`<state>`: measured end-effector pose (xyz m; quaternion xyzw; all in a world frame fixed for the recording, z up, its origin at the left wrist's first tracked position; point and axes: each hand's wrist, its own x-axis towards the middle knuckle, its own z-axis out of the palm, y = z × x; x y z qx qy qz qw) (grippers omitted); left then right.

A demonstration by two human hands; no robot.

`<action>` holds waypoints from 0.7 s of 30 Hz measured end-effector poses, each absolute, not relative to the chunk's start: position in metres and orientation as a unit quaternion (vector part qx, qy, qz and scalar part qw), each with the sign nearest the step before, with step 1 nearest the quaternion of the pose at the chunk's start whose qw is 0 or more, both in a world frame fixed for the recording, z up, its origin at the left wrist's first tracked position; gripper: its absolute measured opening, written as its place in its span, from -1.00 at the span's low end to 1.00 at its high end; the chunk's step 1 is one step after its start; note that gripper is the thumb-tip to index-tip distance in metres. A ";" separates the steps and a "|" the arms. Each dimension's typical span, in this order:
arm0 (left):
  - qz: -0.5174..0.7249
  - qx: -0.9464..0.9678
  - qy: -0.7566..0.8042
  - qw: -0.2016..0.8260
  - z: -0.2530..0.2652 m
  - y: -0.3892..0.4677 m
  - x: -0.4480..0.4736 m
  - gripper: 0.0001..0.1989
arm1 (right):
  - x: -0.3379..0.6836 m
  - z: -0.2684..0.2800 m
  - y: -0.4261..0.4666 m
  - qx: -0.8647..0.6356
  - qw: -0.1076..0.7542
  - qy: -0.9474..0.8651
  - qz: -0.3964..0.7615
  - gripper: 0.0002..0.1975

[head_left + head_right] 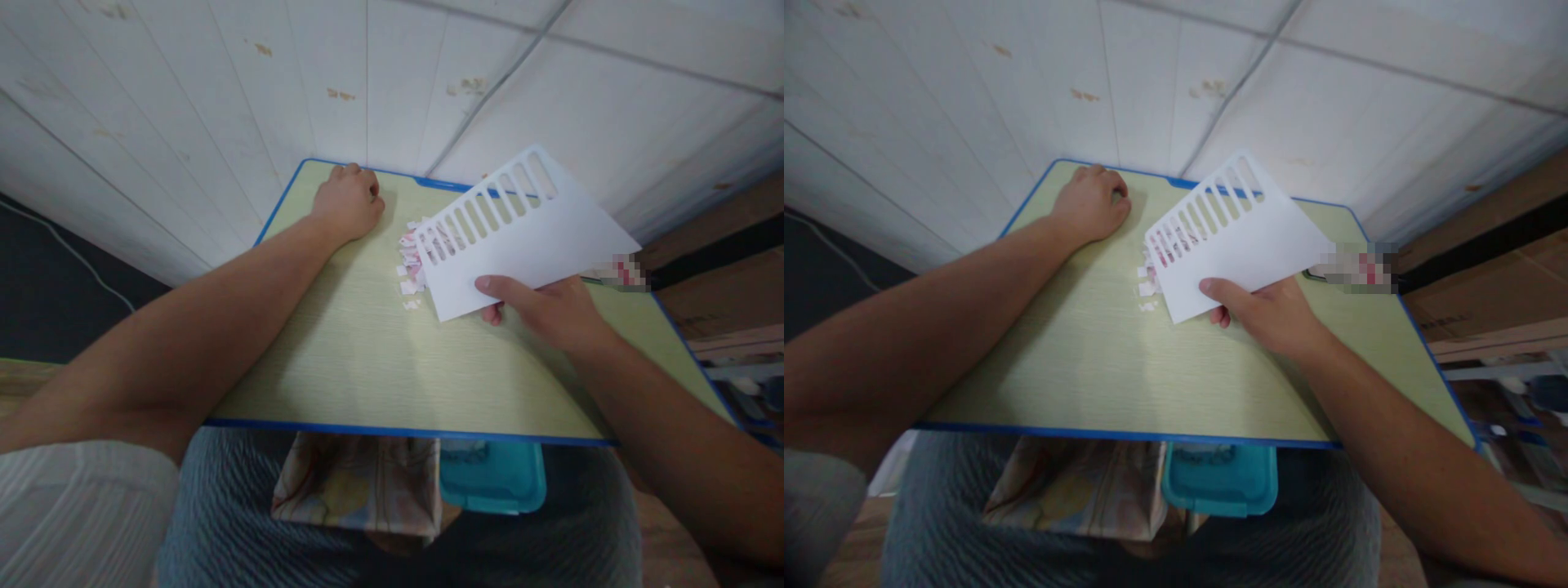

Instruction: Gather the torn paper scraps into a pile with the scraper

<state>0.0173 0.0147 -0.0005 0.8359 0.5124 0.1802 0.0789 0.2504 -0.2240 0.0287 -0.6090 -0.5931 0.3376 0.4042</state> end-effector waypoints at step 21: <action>0.170 0.838 0.515 0.056 0.003 0.012 0.020 -0.65 | 0.217 0.036 -0.248 -0.517 0.308 -0.660 0.450 -0.76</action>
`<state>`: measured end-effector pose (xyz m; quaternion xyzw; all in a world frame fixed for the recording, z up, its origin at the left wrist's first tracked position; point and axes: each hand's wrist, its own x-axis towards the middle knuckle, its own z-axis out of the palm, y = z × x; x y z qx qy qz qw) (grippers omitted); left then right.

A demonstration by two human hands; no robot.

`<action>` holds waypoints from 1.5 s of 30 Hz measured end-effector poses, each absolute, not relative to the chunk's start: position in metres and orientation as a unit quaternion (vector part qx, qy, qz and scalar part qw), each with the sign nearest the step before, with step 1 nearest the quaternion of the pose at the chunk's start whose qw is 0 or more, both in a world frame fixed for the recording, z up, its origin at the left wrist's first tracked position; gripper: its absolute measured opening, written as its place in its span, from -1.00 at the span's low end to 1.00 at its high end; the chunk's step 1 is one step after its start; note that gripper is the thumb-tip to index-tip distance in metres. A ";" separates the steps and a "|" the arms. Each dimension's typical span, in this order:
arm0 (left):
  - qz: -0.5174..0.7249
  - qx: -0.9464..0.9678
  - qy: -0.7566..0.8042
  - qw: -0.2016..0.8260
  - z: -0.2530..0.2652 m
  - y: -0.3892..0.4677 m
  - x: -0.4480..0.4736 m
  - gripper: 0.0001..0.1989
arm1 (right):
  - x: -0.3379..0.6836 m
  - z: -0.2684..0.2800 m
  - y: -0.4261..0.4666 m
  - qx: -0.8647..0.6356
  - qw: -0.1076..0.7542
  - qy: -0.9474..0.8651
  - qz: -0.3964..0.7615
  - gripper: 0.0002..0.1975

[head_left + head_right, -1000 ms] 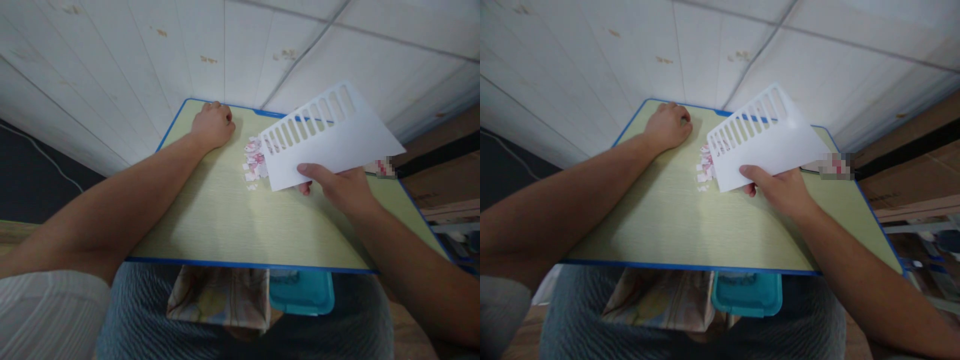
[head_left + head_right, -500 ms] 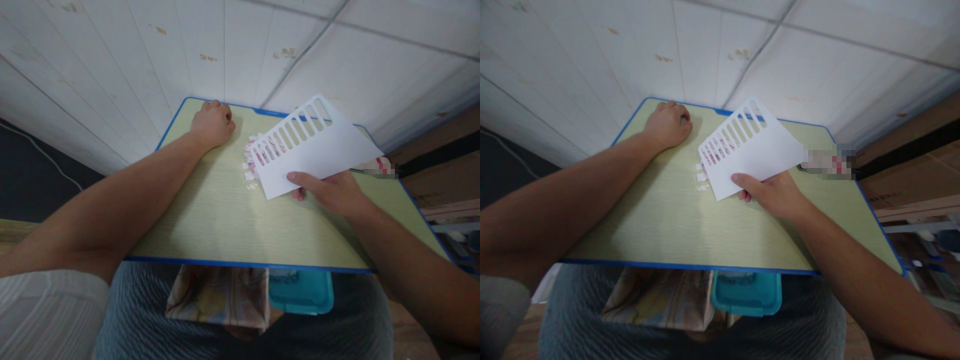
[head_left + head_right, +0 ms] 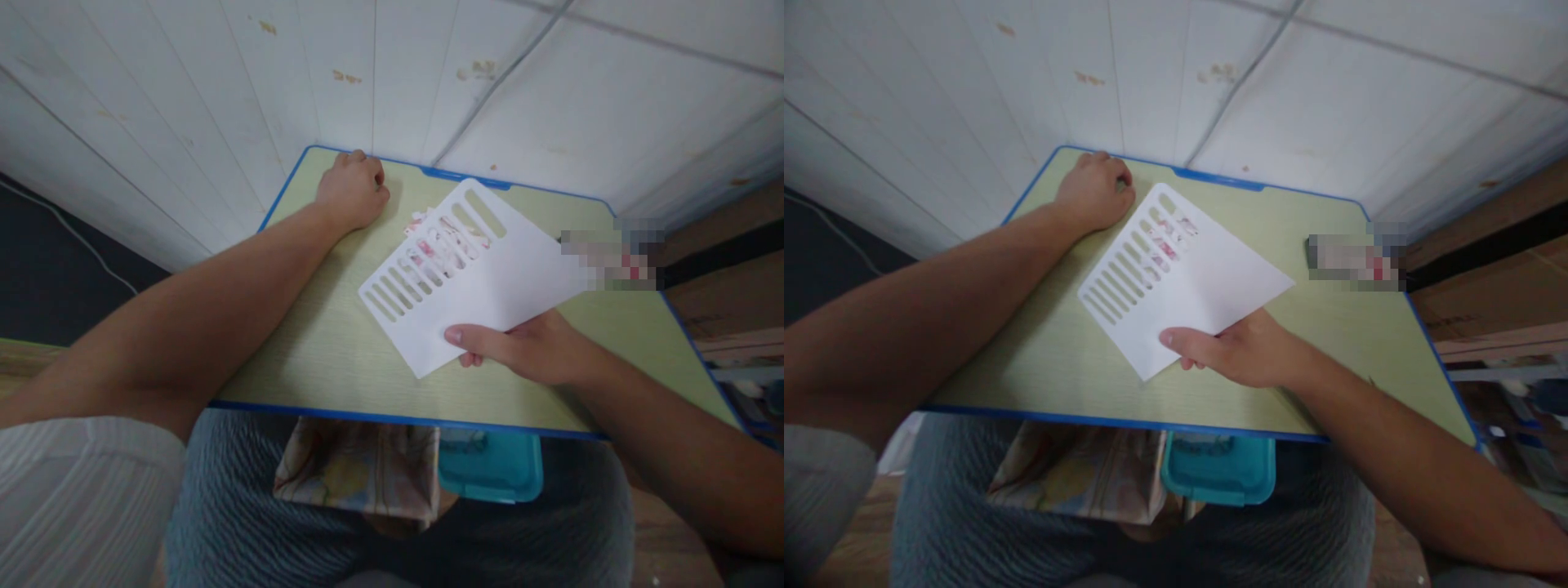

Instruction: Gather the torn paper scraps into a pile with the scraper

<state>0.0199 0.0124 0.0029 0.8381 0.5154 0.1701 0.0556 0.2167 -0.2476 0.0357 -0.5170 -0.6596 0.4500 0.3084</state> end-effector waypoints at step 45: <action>0.183 0.845 0.500 0.057 -0.001 0.013 0.018 -0.67 | 0.227 0.014 -0.227 -0.623 0.405 -0.579 0.336 -0.52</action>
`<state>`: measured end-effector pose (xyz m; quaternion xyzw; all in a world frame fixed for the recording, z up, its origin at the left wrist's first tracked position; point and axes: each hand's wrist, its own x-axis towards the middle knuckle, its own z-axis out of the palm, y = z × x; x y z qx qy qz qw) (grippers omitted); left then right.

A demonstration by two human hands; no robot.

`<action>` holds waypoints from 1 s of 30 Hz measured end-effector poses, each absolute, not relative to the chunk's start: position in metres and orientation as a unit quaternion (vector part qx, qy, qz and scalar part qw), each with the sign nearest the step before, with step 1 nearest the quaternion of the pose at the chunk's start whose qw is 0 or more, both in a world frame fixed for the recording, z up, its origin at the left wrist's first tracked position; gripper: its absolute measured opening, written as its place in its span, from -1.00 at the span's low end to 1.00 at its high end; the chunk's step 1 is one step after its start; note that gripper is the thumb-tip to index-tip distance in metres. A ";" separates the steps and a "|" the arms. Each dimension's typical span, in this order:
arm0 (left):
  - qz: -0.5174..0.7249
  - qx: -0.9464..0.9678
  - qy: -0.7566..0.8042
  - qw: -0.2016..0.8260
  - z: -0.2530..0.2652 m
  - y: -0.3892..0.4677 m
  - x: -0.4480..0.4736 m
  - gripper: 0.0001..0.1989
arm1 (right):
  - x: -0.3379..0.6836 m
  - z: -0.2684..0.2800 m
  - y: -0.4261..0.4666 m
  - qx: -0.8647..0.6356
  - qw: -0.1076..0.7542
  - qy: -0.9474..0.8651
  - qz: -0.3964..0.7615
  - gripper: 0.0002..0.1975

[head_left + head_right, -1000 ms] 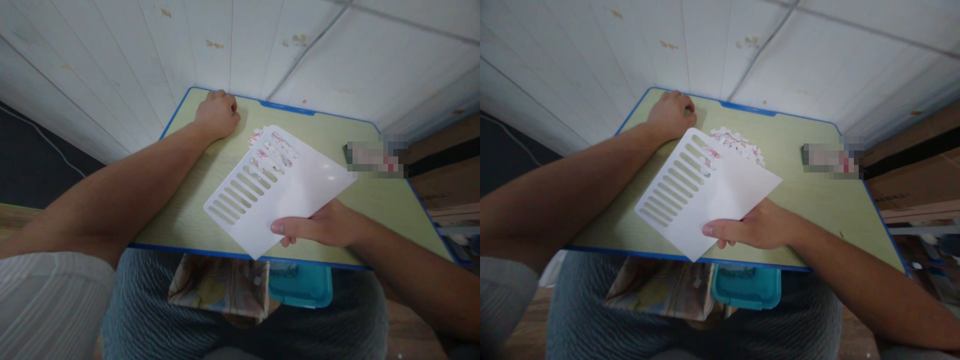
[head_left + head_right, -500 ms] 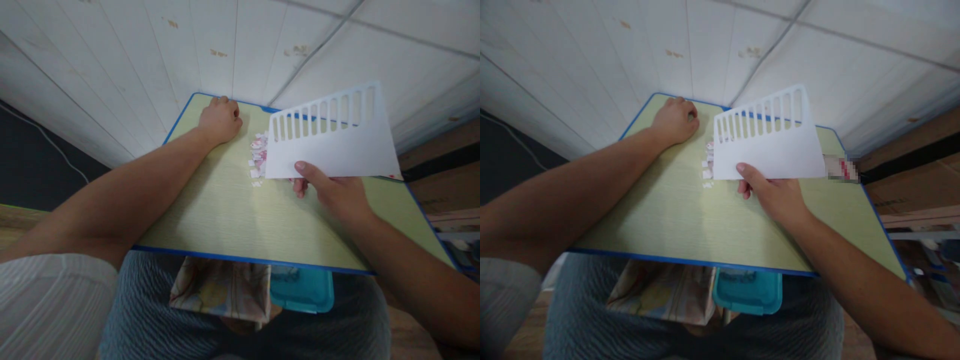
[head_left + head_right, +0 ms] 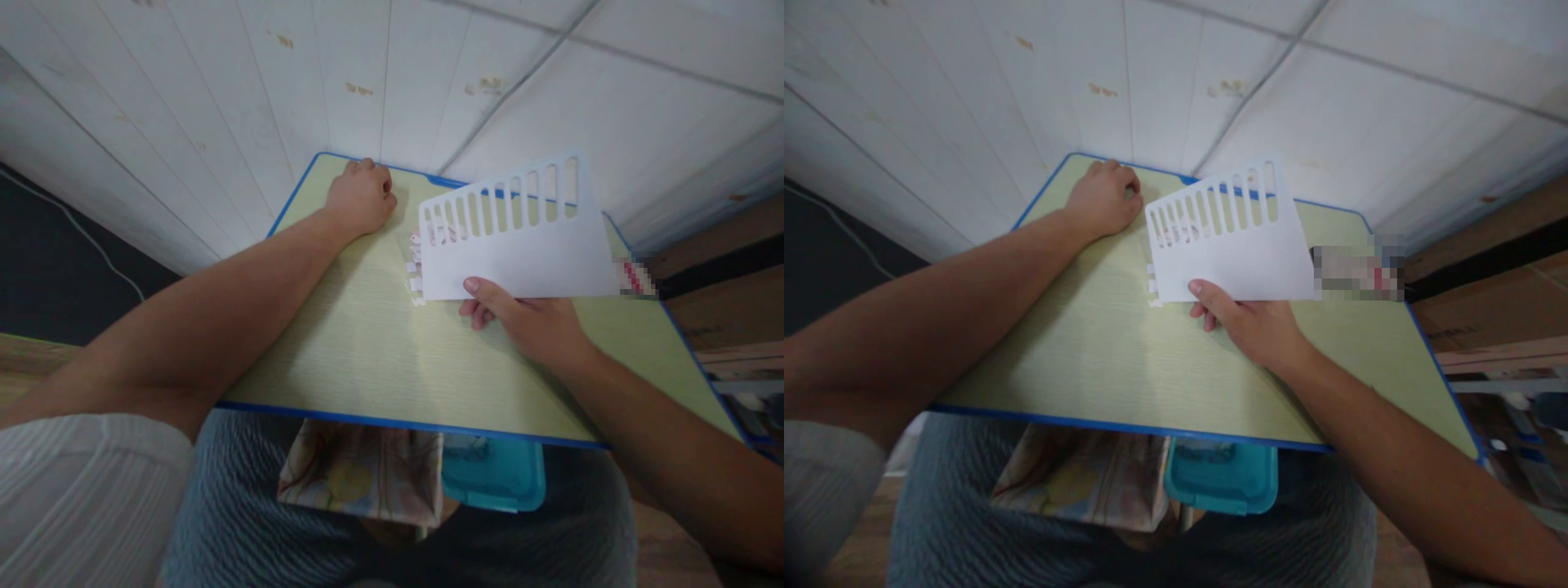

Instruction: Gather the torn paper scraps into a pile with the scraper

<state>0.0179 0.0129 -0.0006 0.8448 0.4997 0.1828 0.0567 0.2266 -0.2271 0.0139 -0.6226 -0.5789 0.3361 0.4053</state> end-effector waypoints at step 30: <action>0.199 0.840 0.495 0.094 -0.006 0.025 0.015 -0.53 | 0.262 0.056 -0.235 -0.426 0.125 -0.661 0.605 -0.69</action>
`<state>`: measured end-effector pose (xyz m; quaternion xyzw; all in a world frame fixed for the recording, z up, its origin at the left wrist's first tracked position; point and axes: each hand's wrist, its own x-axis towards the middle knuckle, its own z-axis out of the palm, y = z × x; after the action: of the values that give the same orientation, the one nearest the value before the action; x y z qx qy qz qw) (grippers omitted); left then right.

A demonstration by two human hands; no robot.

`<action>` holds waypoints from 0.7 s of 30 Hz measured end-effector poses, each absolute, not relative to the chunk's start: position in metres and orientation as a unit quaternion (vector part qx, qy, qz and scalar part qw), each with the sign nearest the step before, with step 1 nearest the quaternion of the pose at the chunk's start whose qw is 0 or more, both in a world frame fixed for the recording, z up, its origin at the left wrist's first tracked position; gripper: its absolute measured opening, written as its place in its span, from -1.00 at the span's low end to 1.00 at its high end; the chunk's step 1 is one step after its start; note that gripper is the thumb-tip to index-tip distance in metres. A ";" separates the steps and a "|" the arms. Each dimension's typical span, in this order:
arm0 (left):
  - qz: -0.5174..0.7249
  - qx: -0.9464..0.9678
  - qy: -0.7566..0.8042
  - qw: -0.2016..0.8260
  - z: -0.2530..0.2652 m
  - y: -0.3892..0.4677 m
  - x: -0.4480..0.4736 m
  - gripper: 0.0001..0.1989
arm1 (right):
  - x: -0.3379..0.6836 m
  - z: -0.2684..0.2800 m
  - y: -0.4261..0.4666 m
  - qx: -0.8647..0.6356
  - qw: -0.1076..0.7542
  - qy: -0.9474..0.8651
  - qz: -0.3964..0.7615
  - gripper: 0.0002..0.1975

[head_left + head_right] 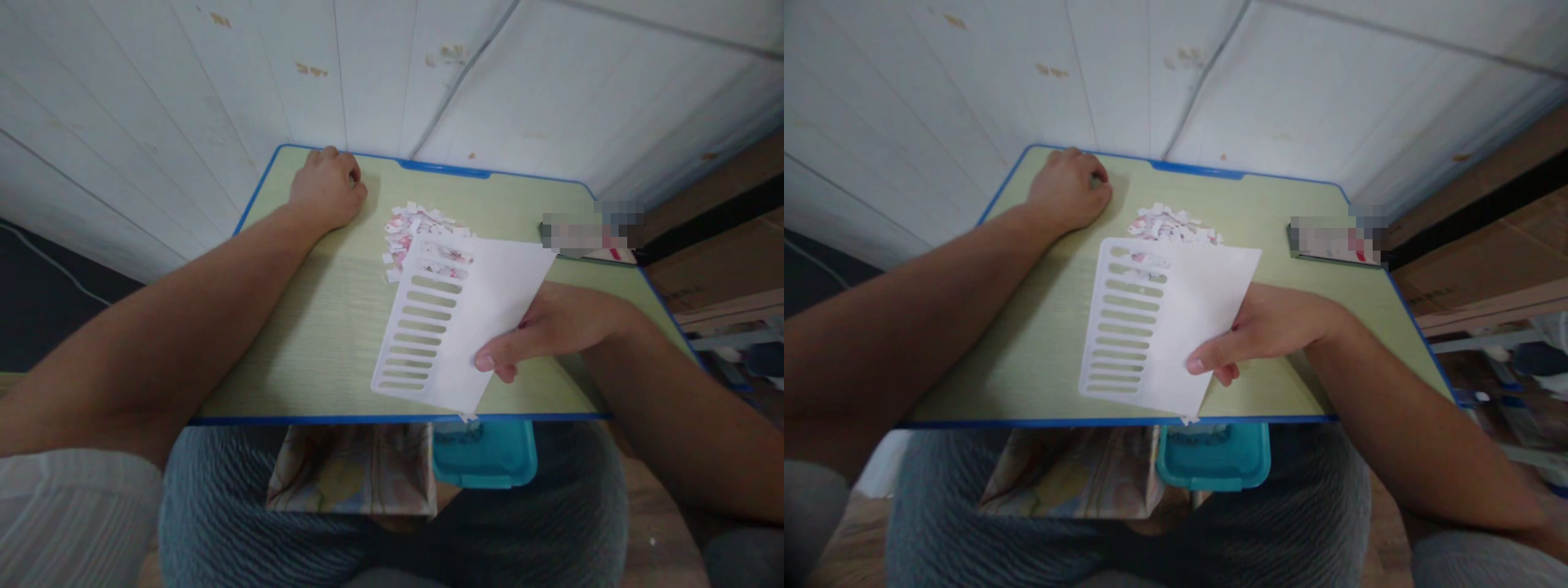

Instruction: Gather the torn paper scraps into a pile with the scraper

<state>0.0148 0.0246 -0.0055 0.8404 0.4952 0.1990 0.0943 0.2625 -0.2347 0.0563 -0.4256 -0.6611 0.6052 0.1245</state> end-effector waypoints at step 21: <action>0.157 0.842 0.512 0.060 0.003 0.014 0.018 -0.65 | 0.266 0.058 -0.234 -0.417 0.165 -0.662 0.600 -0.69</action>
<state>0.0180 0.0140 0.0030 0.8423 0.5122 0.1568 0.0598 0.2664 -0.2335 0.0584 -0.4174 -0.6622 0.5999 0.1654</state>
